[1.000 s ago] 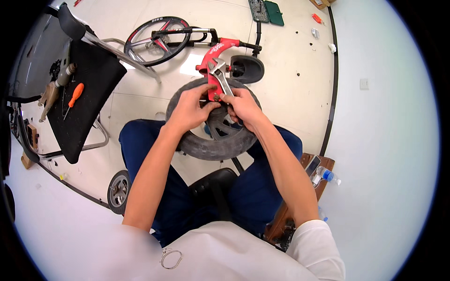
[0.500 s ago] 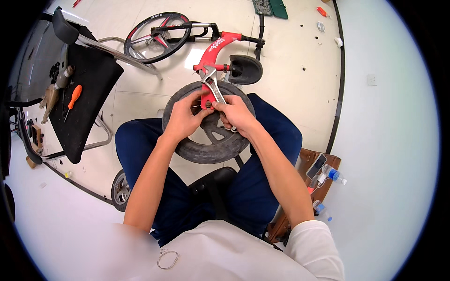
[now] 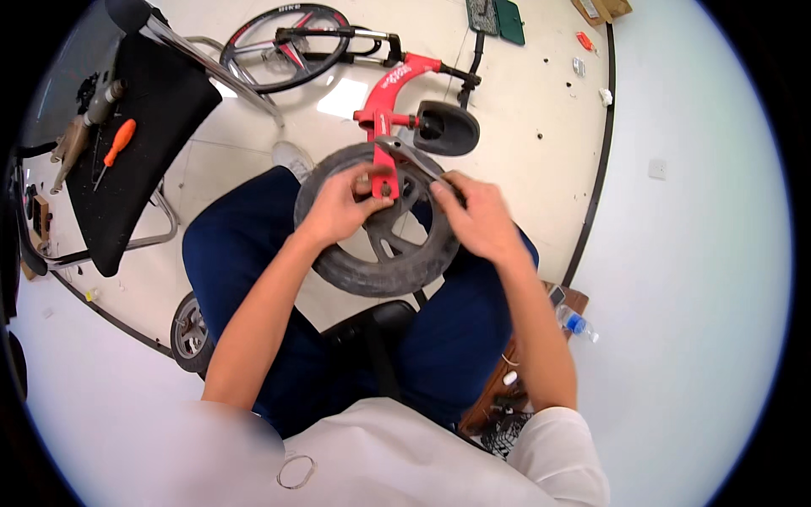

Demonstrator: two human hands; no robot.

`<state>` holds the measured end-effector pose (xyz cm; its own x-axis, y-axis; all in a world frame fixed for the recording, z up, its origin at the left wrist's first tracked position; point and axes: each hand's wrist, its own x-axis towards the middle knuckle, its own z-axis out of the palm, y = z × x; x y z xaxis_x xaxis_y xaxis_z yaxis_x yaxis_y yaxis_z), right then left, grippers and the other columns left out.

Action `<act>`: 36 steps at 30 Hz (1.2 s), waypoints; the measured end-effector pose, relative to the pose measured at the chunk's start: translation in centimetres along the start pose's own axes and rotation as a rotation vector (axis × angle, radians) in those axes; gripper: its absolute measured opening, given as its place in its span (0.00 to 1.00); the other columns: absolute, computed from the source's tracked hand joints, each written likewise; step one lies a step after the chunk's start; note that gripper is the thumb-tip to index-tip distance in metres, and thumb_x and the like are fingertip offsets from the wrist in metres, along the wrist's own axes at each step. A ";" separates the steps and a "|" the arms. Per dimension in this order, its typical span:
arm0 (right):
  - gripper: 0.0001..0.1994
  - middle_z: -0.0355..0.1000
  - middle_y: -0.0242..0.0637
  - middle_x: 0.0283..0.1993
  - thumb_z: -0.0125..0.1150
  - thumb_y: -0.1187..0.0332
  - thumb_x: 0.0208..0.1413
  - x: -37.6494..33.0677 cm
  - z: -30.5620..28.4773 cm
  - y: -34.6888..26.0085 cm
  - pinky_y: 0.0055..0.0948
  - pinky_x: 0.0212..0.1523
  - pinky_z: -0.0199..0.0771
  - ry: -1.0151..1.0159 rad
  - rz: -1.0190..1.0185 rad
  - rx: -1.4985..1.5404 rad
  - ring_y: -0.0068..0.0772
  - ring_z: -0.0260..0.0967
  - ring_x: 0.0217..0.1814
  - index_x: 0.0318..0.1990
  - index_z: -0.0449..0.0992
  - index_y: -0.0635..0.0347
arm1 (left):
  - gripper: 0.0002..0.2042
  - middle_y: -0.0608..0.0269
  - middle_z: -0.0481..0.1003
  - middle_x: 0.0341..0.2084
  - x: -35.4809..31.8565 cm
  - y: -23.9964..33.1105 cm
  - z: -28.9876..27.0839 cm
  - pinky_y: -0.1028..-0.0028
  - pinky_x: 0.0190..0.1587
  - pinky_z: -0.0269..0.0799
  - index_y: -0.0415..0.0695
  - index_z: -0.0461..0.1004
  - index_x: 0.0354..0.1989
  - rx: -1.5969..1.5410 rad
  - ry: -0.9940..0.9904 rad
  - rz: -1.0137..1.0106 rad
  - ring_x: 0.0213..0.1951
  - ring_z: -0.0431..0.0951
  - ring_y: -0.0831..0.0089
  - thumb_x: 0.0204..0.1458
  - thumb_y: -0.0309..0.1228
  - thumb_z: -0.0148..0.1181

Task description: The person assembles a red scooter by attaching the handlebar and seat, then tightening the front wheel axle nuts with a wrench. The person sits on a chair while working on the scooter on the floor.

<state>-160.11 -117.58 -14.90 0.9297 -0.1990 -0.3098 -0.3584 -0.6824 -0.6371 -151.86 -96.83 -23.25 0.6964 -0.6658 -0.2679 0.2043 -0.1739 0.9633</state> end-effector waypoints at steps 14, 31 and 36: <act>0.16 0.73 0.44 0.33 0.64 0.63 0.52 0.4 -1.6 3.3 0.33 0.34 0.69 -0.126 -0.205 -0.136 0.45 0.71 0.32 0.45 0.79 0.65 | 0.38 0.48 0.81 0.36 0.8 1.6 -1.3 0.71 0.55 0.66 0.29 0.51 0.66 -0.053 -0.043 -0.188 0.45 0.79 0.65 0.45 0.22 0.61; 0.19 0.72 0.47 0.33 0.69 0.69 0.45 12.6 -1.9 6.4 0.38 0.40 0.68 -0.711 -0.469 -0.115 0.48 0.70 0.39 0.47 0.79 0.62 | 0.33 0.47 0.79 0.42 0.2 1.9 -0.3 0.74 0.50 0.68 0.25 0.56 0.64 -0.337 0.005 -0.464 0.42 0.78 0.74 0.45 0.15 0.55; 0.18 0.72 0.42 0.33 0.69 0.72 0.43 15.8 -1.5 5.2 0.39 0.39 0.69 -0.761 -0.581 -0.276 0.45 0.69 0.38 0.45 0.81 0.59 | 0.33 0.55 0.80 0.36 -0.1 1.7 -0.1 0.75 0.52 0.67 0.26 0.54 0.64 -0.342 0.033 -0.416 0.40 0.77 0.78 0.44 0.14 0.51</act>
<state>-147.14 -125.31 -22.06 0.6179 0.6559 -0.4337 0.2568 -0.6896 -0.6771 -151.49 -97.00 -21.63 0.5290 -0.5671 -0.6313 0.6761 -0.1679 0.7174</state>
